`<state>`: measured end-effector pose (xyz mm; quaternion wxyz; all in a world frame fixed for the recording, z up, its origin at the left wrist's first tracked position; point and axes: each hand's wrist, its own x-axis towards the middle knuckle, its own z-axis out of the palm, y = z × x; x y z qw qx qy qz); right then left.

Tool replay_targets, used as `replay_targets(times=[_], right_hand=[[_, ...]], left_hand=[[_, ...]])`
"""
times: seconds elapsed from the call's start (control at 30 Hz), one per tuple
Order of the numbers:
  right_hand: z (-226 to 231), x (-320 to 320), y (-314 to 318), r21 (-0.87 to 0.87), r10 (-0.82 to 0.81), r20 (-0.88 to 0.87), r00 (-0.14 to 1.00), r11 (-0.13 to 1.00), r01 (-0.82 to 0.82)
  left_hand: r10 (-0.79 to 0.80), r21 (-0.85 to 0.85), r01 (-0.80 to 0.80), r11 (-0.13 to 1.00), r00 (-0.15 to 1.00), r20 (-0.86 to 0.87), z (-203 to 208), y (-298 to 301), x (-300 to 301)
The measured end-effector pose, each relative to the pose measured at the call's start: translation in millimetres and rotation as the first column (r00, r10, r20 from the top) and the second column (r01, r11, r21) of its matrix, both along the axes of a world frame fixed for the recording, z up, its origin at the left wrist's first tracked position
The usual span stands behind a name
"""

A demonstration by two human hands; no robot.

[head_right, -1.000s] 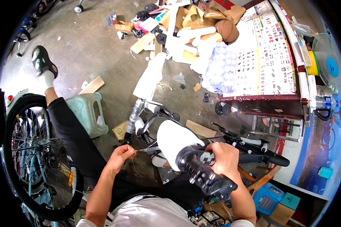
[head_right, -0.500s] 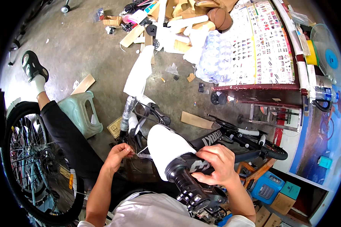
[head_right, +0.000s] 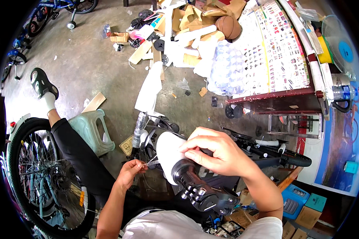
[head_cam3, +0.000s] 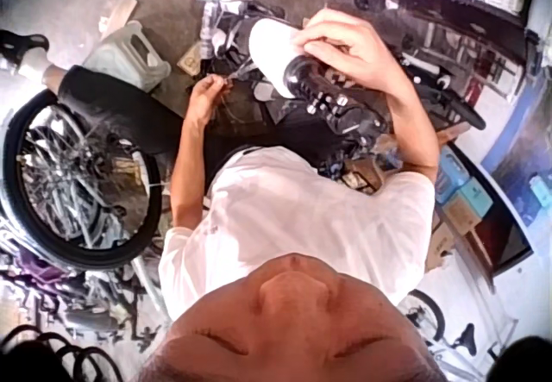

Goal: The person unwraps foam packaging from a bicycle frame and begins assembling components near the headset by hand and using a thin tool to clear or adjust parts.

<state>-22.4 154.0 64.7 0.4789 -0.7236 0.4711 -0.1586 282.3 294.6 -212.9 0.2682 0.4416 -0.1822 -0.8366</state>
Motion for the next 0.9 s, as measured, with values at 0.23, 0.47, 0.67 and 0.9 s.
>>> replay_targets(times=[0.23,0.47,0.67,0.9], right_hand=[[13,11,-35,0.084,0.223,-0.15,0.963,0.974,-0.212],[20,25,-49,0.133,0.315,-0.239,0.918,0.948,-0.291],[13,40,-67,0.379,0.27,-0.173,0.947,0.906,-0.189],[20,69,-90,0.404,0.432,-0.162,0.887,0.849,-0.34]], left_hand=[[-0.001,-0.02,0.001,1.0,1.0,-0.015,0,-2,0],[0.015,-0.026,-0.015,1.0,1.0,-0.012,-1,-2,0],[0.007,-0.039,-0.008,0.999,1.0,-0.013,-1,-2,0],[0.004,-0.028,-0.005,1.0,1.0,-0.019,0,-5,-3]])
